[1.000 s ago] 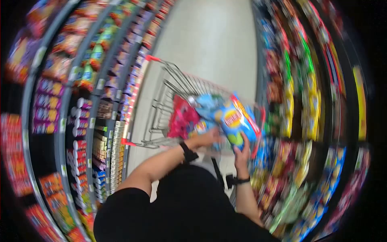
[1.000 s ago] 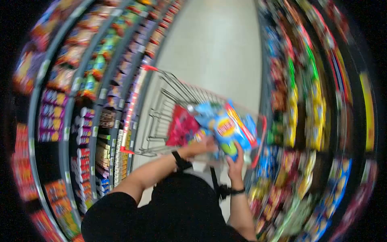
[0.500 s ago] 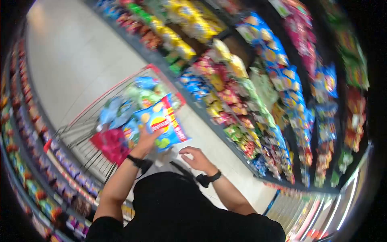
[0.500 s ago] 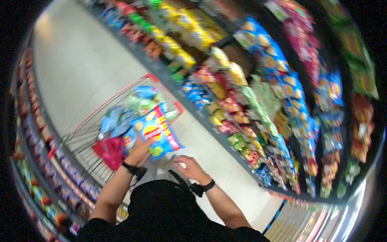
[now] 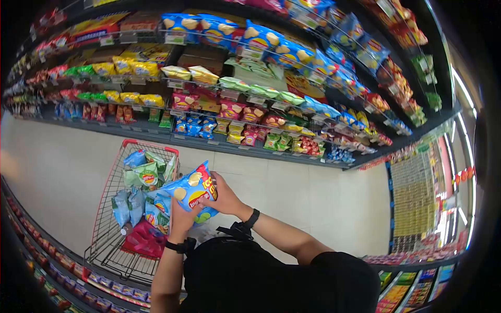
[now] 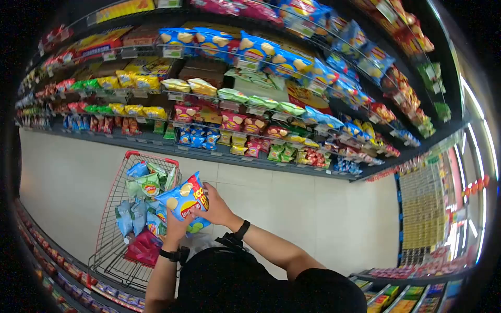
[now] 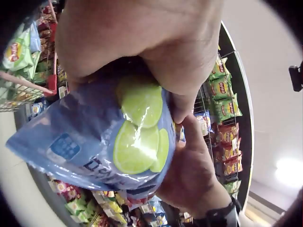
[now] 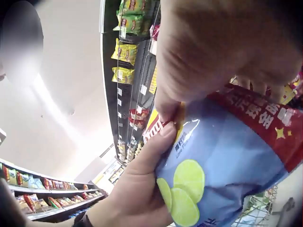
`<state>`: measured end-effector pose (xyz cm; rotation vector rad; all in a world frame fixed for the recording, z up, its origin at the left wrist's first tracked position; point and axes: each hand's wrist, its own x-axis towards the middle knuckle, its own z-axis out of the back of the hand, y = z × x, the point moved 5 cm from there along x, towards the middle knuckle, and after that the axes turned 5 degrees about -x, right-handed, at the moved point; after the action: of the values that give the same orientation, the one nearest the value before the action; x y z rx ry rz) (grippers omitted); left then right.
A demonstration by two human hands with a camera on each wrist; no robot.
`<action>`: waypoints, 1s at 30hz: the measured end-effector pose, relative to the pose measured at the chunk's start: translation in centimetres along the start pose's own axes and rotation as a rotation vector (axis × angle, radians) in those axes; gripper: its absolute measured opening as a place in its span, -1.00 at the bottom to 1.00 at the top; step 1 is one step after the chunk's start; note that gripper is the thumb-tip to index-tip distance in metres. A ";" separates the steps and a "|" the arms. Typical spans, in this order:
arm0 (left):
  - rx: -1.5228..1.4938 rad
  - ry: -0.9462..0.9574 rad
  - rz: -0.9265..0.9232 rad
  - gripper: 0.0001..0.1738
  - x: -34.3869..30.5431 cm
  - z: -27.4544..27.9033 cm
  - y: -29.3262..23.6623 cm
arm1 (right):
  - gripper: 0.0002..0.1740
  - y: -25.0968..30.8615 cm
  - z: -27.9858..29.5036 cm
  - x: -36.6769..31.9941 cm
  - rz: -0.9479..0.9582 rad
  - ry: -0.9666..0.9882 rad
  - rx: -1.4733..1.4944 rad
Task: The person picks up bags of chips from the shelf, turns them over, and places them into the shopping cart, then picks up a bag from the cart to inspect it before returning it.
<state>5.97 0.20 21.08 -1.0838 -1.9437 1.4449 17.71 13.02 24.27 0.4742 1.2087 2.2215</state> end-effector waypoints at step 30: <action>0.088 0.575 0.520 -0.33 -10.9 -19.6 10.4 | -0.35 -11.5 14.5 -21.4 -0.385 -0.358 0.797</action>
<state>30.34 3.54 18.42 -1.8119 -1.2353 1.2425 45.81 14.11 21.38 0.8141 1.7677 1.2091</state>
